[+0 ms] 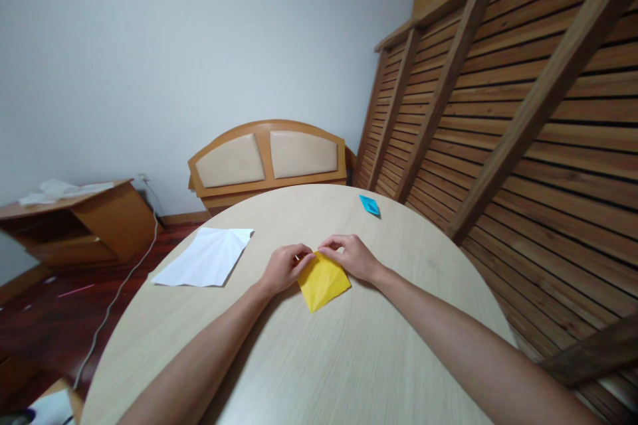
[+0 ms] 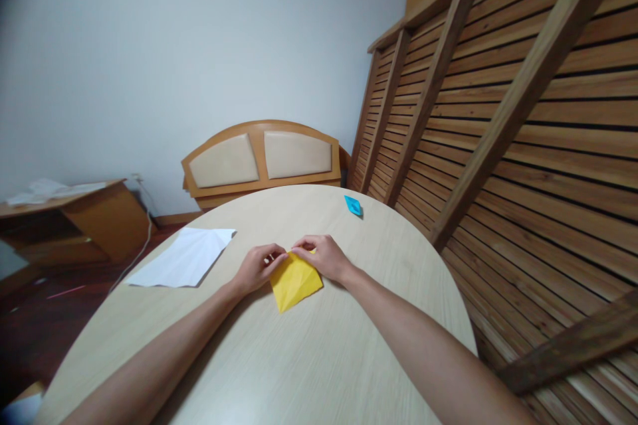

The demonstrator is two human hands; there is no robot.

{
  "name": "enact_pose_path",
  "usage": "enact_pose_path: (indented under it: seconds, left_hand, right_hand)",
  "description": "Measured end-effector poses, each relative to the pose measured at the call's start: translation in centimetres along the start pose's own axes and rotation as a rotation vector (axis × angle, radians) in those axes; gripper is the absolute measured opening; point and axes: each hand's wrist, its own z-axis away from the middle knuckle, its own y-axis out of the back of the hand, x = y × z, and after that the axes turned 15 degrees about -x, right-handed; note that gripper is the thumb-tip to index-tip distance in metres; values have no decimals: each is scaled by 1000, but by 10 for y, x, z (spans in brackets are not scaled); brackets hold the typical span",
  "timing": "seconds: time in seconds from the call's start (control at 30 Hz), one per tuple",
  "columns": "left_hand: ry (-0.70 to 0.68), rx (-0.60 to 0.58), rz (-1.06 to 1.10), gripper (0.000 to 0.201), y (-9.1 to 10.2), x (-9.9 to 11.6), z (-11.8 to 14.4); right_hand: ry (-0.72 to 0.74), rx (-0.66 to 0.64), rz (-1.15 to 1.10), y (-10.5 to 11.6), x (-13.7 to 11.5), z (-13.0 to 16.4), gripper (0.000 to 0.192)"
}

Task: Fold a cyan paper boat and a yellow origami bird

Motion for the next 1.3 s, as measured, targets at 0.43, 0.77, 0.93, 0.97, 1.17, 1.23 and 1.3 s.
enact_pose_path:
  seconds: [0.43,0.77,0.93,0.97,1.17,1.23,1.3]
  left_hand:
    - [56,141,16,29,-3,-5,0]
    - [114,225,85,27,-2,-2,0]
    - [97,147,81,29,-2,-2,1]
    - [103,145,68,30,-2,-1,1]
    - [136,176,135,33,-2,-4,-1]
    - [139,179,189,33,-3,-6,-1]
    - [140,185,239,33,-4,-7,-1]
  right_hand:
    - [-19,14,-118,-1,4,-1,22]
    - [-29,130,-67,2,-1,-4,20]
    - [-24,187,-114,3,2,-5,23]
    - [-26,197,-132,3,3,-6,24]
    - [-10,260,-211,4,11,-9,32]
    - [-5,280,-228,5,14,-11,34]
    - [-6,300,-249,6,17,-11,35]
